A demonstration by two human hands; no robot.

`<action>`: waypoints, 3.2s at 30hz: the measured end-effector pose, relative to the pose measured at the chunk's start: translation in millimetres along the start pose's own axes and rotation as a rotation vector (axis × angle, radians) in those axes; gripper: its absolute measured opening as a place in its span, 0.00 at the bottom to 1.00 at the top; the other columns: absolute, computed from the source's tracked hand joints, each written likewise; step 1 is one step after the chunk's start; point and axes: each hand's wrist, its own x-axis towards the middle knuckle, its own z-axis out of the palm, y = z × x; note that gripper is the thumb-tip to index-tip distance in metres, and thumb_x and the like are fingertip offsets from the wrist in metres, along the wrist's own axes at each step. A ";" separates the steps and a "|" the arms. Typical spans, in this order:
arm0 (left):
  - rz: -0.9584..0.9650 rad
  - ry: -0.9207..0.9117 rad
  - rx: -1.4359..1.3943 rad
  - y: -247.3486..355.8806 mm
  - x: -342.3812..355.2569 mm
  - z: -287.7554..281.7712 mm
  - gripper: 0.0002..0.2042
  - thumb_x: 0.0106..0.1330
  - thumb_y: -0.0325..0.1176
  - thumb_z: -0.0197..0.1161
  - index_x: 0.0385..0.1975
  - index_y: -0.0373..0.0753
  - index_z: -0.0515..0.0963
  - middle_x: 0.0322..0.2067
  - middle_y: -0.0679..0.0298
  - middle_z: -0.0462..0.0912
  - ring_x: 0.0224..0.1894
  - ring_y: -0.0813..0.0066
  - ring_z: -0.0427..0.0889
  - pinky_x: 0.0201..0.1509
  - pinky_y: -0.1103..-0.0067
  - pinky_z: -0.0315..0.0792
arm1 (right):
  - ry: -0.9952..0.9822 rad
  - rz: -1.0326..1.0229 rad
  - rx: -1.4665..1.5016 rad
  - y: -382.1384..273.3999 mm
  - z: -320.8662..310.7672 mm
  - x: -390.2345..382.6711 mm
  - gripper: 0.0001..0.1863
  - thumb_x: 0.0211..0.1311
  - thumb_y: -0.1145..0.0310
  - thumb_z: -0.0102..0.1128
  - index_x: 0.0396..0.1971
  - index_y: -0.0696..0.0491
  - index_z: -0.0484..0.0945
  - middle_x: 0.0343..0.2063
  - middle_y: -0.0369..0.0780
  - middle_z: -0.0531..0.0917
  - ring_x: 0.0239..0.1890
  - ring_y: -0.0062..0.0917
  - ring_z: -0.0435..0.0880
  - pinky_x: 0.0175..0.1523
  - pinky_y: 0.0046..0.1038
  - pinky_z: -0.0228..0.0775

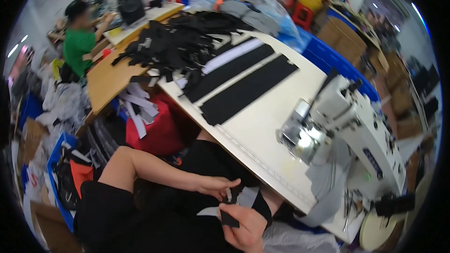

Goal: Sewing zippers onto fabric strips using an industrial sewing machine.

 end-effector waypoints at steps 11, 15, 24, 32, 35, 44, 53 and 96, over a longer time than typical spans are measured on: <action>0.331 -0.192 -0.051 24.0 -35.1 36.0 0.11 0.75 0.35 0.66 0.50 0.38 0.80 0.41 0.63 0.89 0.39 0.84 0.86 0.39 0.87 0.76 | -0.284 -0.116 0.528 -21.1 -5.6 -12.9 0.07 0.55 0.82 0.73 0.26 0.60 0.81 0.36 0.49 0.89 0.35 0.39 0.90 0.39 0.33 0.82; 0.661 -0.053 0.259 78.6 -53.1 36.1 0.08 0.72 0.31 0.69 0.44 0.38 0.79 0.36 0.61 0.91 0.25 0.91 0.80 0.25 0.91 0.68 | -0.337 -0.032 0.488 -29.7 -7.4 -25.9 0.04 0.56 0.79 0.72 0.31 0.59 0.87 0.38 0.46 0.90 0.37 0.37 0.90 0.42 0.34 0.82; 0.988 0.219 0.168 153.2 -86.8 58.8 0.14 0.80 0.42 0.59 0.51 0.39 0.82 0.39 0.62 0.91 0.25 0.91 0.76 0.27 0.91 0.68 | -0.199 0.257 0.251 -9.5 15.3 -59.2 0.07 0.53 0.79 0.74 0.34 0.60 0.88 0.33 0.43 0.90 0.35 0.34 0.91 0.41 0.26 0.81; 0.898 -0.257 0.708 134.0 -86.3 72.0 0.05 0.64 0.23 0.73 0.28 0.30 0.84 0.31 0.64 0.85 0.36 0.83 0.81 0.41 0.82 0.73 | 0.044 0.539 -0.208 45.3 -1.7 -64.8 0.06 0.60 0.74 0.68 0.35 0.59 0.82 0.45 0.48 0.87 0.48 0.40 0.84 0.55 0.37 0.75; 0.743 -0.197 0.655 117.1 -74.2 82.0 0.09 0.62 0.23 0.76 0.39 0.32 0.84 0.29 0.66 0.83 0.33 0.86 0.80 0.38 0.84 0.72 | 0.327 0.668 -0.016 40.9 -12.7 -43.9 0.02 0.64 0.78 0.61 0.35 0.61 0.79 0.27 0.37 0.80 0.30 0.17 0.74 0.38 0.22 0.67; 0.720 0.000 0.613 99.2 -26.7 69.6 0.13 0.61 0.24 0.77 0.43 0.33 0.83 0.25 0.71 0.82 0.29 0.87 0.78 0.34 0.84 0.73 | 0.354 0.686 0.285 33.3 -33.1 -15.4 0.04 0.72 0.75 0.62 0.37 0.59 0.79 0.30 0.32 0.80 0.32 0.11 0.73 0.38 0.16 0.64; 0.853 0.278 0.727 110.4 -27.3 61.7 0.11 0.61 0.30 0.78 0.29 0.30 0.83 0.22 0.70 0.76 0.27 0.87 0.70 0.31 0.82 0.68 | 0.246 0.559 -0.121 48.2 -36.8 23.9 0.06 0.62 0.74 0.72 0.34 0.60 0.83 0.28 0.42 0.83 0.30 0.30 0.80 0.37 0.28 0.70; 0.815 0.223 0.107 117.4 -0.1 83.1 0.04 0.65 0.21 0.74 0.37 0.34 0.87 0.33 0.70 0.85 0.36 0.87 0.81 0.42 0.87 0.75 | 0.152 0.625 -0.117 59.2 -76.7 38.0 0.09 0.58 0.72 0.75 0.36 0.58 0.87 0.31 0.39 0.87 0.37 0.27 0.81 0.47 0.30 0.71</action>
